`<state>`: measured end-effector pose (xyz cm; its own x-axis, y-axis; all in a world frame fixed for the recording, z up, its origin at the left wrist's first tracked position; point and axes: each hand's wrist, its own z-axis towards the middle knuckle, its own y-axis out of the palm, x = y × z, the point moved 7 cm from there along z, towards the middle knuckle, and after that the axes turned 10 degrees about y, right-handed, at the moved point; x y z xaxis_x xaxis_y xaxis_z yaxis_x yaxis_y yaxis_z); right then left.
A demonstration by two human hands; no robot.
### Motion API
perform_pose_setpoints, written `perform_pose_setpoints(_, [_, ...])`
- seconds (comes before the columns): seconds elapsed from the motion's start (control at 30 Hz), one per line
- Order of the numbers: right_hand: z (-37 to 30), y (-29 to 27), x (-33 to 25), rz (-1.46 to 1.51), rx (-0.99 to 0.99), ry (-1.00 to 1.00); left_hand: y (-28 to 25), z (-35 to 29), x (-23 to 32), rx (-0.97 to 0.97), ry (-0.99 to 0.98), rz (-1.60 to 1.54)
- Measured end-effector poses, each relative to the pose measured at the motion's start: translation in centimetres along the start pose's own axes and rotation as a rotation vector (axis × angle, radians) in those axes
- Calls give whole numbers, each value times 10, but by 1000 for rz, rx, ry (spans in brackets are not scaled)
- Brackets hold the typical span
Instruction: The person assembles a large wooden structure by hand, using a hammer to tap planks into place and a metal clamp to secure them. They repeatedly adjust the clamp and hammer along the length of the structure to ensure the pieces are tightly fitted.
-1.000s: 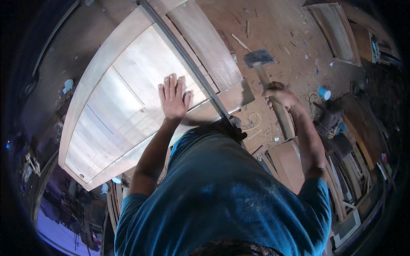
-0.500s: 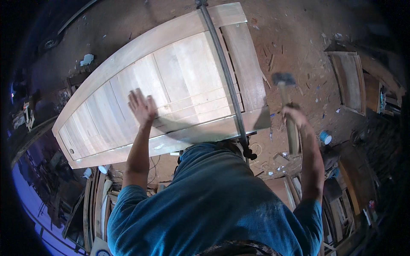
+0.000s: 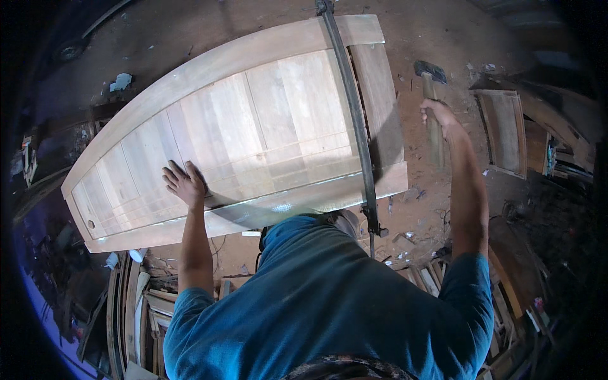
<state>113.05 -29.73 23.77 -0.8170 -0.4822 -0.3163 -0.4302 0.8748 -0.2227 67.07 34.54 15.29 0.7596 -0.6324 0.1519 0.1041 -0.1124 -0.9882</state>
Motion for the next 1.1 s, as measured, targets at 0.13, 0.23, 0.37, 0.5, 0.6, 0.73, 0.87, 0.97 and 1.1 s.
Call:
perform_pose_setpoints(0.13, [-3,35,14,-226,-34,10,-1,-1,7,9,7,-17])
perform_pose_setpoints(0.23, [-27,63,4,-351,161,-113,-2,-8,3,28,73,126])
perform_pose_setpoints(0.37, [-23,64,10,-713,682,-339,2,1,-7,20,50,-30])
perform_pose_setpoints(0.5, [-21,88,-7,-817,770,-481,-8,14,-21,11,6,-45])
perform_pose_setpoints(0.6, [3,84,3,-839,804,-648,-11,26,-25,40,-21,-18])
perform_pose_setpoints(0.73, [3,56,10,-787,737,-467,-16,29,-17,25,2,-31])
perform_pose_setpoints(0.87, [-86,117,18,-534,515,-372,-12,8,-24,96,69,-97])
perform_pose_setpoints(0.97, [-127,142,83,-286,423,-419,4,-41,14,46,380,-84])
perform_pose_setpoints(1.1, [-186,219,163,-34,231,-488,-12,-116,79,-131,705,-249])
